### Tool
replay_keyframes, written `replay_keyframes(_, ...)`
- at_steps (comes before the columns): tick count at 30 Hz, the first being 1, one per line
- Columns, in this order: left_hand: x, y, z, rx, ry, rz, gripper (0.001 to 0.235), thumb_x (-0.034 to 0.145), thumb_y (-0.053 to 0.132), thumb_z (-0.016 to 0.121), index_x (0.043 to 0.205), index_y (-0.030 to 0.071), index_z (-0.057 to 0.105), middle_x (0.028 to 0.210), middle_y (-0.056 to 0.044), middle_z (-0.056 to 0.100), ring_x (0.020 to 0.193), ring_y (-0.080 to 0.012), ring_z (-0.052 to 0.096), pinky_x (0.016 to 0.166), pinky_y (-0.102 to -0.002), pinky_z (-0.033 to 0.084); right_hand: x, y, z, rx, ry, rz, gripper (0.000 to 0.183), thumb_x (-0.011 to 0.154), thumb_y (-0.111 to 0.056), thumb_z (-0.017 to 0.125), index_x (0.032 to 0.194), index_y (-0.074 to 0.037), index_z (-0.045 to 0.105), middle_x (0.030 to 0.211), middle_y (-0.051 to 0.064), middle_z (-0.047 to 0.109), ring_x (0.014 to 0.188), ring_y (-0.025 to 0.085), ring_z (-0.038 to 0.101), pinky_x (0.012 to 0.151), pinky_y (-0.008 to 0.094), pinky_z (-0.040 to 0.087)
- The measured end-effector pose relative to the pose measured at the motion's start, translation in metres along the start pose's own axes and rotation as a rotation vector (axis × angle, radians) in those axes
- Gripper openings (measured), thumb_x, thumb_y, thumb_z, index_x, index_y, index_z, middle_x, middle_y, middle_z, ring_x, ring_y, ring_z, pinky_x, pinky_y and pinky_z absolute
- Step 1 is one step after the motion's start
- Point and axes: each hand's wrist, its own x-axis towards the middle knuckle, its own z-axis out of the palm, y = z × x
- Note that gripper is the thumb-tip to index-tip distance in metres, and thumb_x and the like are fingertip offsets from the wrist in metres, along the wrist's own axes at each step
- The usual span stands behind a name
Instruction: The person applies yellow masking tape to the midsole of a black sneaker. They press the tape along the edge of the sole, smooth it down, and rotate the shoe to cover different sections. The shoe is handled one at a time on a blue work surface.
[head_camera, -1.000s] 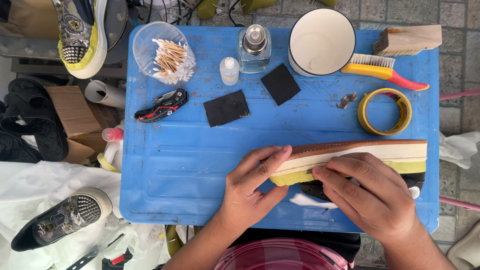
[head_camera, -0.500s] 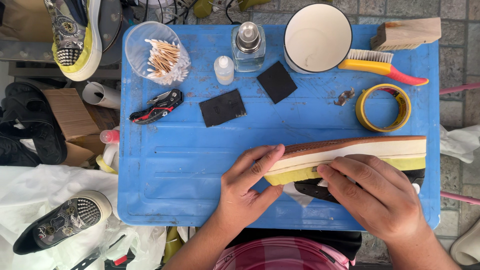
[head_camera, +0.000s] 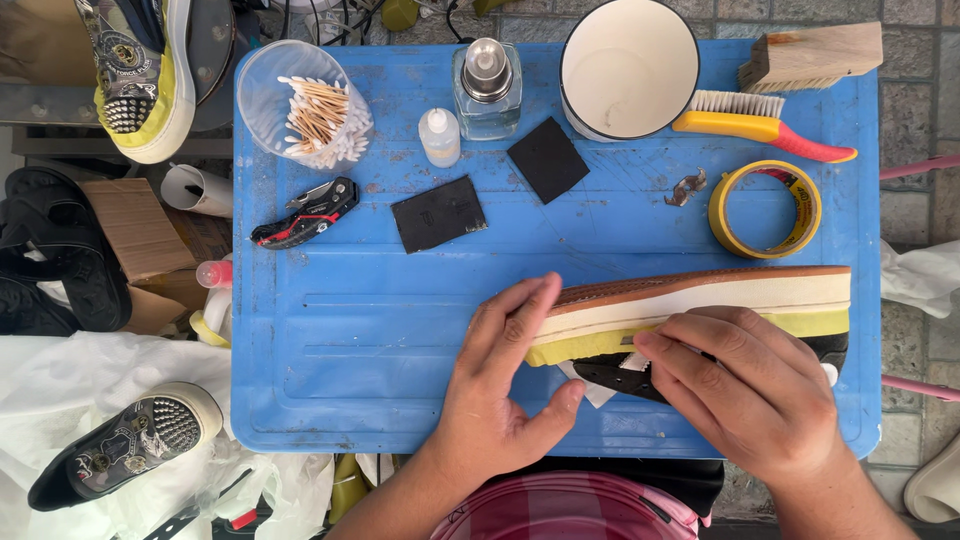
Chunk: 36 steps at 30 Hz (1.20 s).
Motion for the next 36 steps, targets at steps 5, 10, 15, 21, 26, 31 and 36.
replay_keyframes(5, 0.004, 0.006, 0.007, 0.099, 0.006, 0.016, 0.065, 0.087, 0.023, 0.079, 0.148, 0.012, 0.060, 0.147, -0.017, 0.054, 0.134, -0.0295, 0.058, 0.113, -0.042, 0.053, 0.006, -0.005, 0.001, -0.005, -0.038, -0.005, 0.032, 0.070, -0.003, 0.083, 0.100, 0.003, 0.073, 0.098, 0.014, 0.069, 0.086, 0.029, 0.070, 0.071, 0.038, 0.057)
replay_keyframes(10, 0.005, 0.003, 0.009, 0.125, 0.016, 0.035, 0.061, 0.088, 0.022, 0.080, 0.145, 0.016, 0.063, 0.141, -0.013, 0.056, 0.131, -0.0277, 0.058, 0.111, -0.040, 0.054, 0.008, -0.005, 0.003, 0.015, -0.049, 0.006, 0.034, 0.070, -0.002, 0.083, 0.103, 0.003, 0.072, 0.100, 0.014, 0.069, 0.088, 0.029, 0.070, 0.073, 0.038, 0.057)
replay_keyframes(15, 0.005, 0.001, 0.011, 0.106, 0.019, 0.025, 0.062, 0.086, 0.018, 0.081, 0.145, 0.015, 0.063, 0.139, -0.012, 0.055, 0.129, -0.0269, 0.058, 0.110, -0.040, 0.055, 0.009, -0.006, 0.004, 0.002, -0.075, -0.003, 0.034, 0.070, -0.001, 0.082, 0.102, 0.004, 0.073, 0.102, 0.016, 0.069, 0.084, 0.030, 0.069, 0.069, 0.039, 0.055)
replay_keyframes(21, 0.005, 0.000, 0.007, 0.050, -0.001, 0.016, 0.062, 0.086, 0.016, 0.081, 0.146, 0.015, 0.062, 0.139, -0.013, 0.054, 0.129, -0.0277, 0.057, 0.112, -0.039, 0.054, 0.012, -0.001, -0.001, 0.039, -0.129, -0.033, 0.036, 0.069, -0.002, 0.080, 0.103, 0.004, 0.071, 0.105, 0.016, 0.068, 0.087, 0.031, 0.070, 0.071, 0.040, 0.056)
replay_keyframes(26, 0.007, 0.001, 0.005, 0.048, -0.024, 0.005, 0.064, 0.085, 0.015, 0.081, 0.146, 0.015, 0.061, 0.138, -0.013, 0.055, 0.128, -0.0275, 0.058, 0.110, -0.040, 0.054, 0.010, 0.002, -0.002, 0.068, -0.109, 0.013, 0.032, 0.072, 0.000, 0.080, 0.103, 0.005, 0.071, 0.104, 0.015, 0.068, 0.086, 0.030, 0.069, 0.072, 0.040, 0.055)
replay_keyframes(31, 0.007, 0.001, 0.002, 0.011, -0.044, -0.012, 0.065, 0.086, 0.015, 0.081, 0.147, 0.017, 0.061, 0.137, -0.013, 0.054, 0.128, -0.0271, 0.058, 0.108, -0.039, 0.055, 0.006, 0.005, -0.002, 0.114, -0.058, 0.107, 0.028, 0.076, 0.004, 0.079, 0.103, 0.004, 0.071, 0.103, 0.013, 0.069, 0.087, 0.028, 0.068, 0.076, 0.039, 0.055)
replay_keyframes(36, 0.007, 0.002, 0.003, 0.017, -0.046, -0.010, 0.066, 0.086, 0.014, 0.081, 0.148, 0.017, 0.060, 0.137, -0.013, 0.055, 0.127, -0.0269, 0.059, 0.107, -0.038, 0.055, 0.009, 0.002, 0.001, 0.180, -0.062, 0.116, 0.028, 0.076, 0.004, 0.080, 0.102, 0.004, 0.071, 0.100, 0.012, 0.068, 0.087, 0.026, 0.069, 0.074, 0.037, 0.055)
